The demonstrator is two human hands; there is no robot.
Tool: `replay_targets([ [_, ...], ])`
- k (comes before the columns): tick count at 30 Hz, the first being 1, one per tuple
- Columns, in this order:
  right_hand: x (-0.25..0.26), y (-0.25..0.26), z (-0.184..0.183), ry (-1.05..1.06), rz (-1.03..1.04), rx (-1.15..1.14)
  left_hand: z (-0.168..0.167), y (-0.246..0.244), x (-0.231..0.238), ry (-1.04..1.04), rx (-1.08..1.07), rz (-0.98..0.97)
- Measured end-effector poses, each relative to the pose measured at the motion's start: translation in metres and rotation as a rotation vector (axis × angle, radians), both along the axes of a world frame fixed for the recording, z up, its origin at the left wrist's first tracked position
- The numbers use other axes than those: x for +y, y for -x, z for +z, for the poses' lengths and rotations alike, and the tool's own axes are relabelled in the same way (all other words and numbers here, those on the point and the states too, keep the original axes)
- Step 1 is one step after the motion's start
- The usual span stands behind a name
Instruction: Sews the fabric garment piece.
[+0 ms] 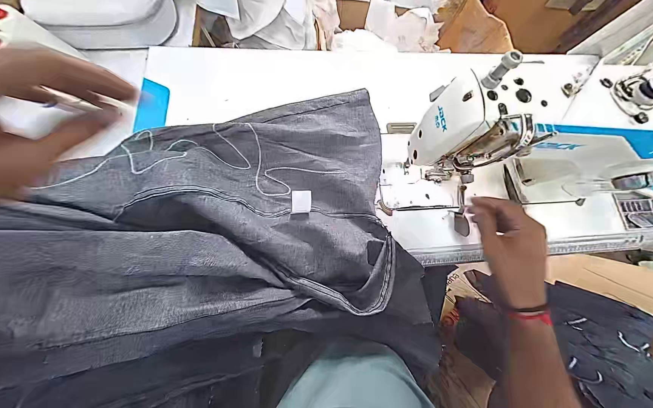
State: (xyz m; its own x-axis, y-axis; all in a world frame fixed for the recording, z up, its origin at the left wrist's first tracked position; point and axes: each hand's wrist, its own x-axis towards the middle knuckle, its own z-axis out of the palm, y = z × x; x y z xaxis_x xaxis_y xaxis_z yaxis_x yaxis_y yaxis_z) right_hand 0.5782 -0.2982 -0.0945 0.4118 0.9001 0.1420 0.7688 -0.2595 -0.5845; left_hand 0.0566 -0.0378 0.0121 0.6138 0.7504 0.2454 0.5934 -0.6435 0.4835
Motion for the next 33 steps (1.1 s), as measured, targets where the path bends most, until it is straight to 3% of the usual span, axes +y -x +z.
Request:
replay_targets([
  [2, -0.031, -0.042, -0.005, 0.22, -0.173, -0.148, 0.009, -0.106, -0.063, 0.114, 0.175, -0.313],
  [4, -0.046, -0.074, -0.016, 0.381, -0.225, -0.239, -0.019, -0.179, -0.102, 0.274, 0.267, -0.49],
  [7, -0.049, -0.084, -0.028, 0.44, -0.211, -0.28, -0.068, -0.249, -0.12, 0.682, 0.448, -0.474],
  [9, -0.051, -0.082, -0.031, 0.409, -0.233, -0.267, -0.094, -0.274, -0.127, 0.891, 0.208, -0.304],
  [11, -0.055, -0.085, -0.03, 0.349, -0.31, -0.169, -0.097, -0.284, -0.134, 1.183, -0.136, -0.098],
  [13, -0.066, -0.088, -0.029, 0.251, -0.391, 0.093, -0.103, -0.279, -0.144, 1.424, -0.421, 0.033],
  [14, -0.071, -0.089, -0.031, 0.152, -0.411, 0.292, -0.107, -0.274, -0.146, 1.448, -0.467, 0.044],
  [15, -0.079, -0.088, -0.033, 0.021, -0.4, 0.547, -0.114, -0.267, -0.147, 1.381, -0.426, 0.014],
  [18, -0.114, -0.067, -0.036, -0.356, -0.209, 1.269, -0.147, -0.249, -0.141, 0.786, -0.106, -0.108],
  [21, -0.137, -0.02, -0.03, -0.43, 0.084, 1.609, -0.163, -0.248, -0.133, 0.488, 0.014, -0.176],
  [25, -0.128, 0.057, -0.005, -0.14, 0.04, 1.643, -0.166, -0.251, -0.133, 0.411, 0.038, -0.189],
  [28, -0.125, 0.079, -0.004, 0.002, 0.024, 1.644, -0.166, -0.25, -0.135, 0.403, 0.057, -0.201],
  [31, -0.12, 0.094, -0.008, 0.012, -0.028, 1.496, -0.164, -0.247, -0.134, 0.419, 0.085, -0.22],
  [33, -0.113, 0.108, -0.01, -0.026, -0.045, 1.25, -0.161, -0.247, -0.132, 0.428, 0.108, -0.244],
])
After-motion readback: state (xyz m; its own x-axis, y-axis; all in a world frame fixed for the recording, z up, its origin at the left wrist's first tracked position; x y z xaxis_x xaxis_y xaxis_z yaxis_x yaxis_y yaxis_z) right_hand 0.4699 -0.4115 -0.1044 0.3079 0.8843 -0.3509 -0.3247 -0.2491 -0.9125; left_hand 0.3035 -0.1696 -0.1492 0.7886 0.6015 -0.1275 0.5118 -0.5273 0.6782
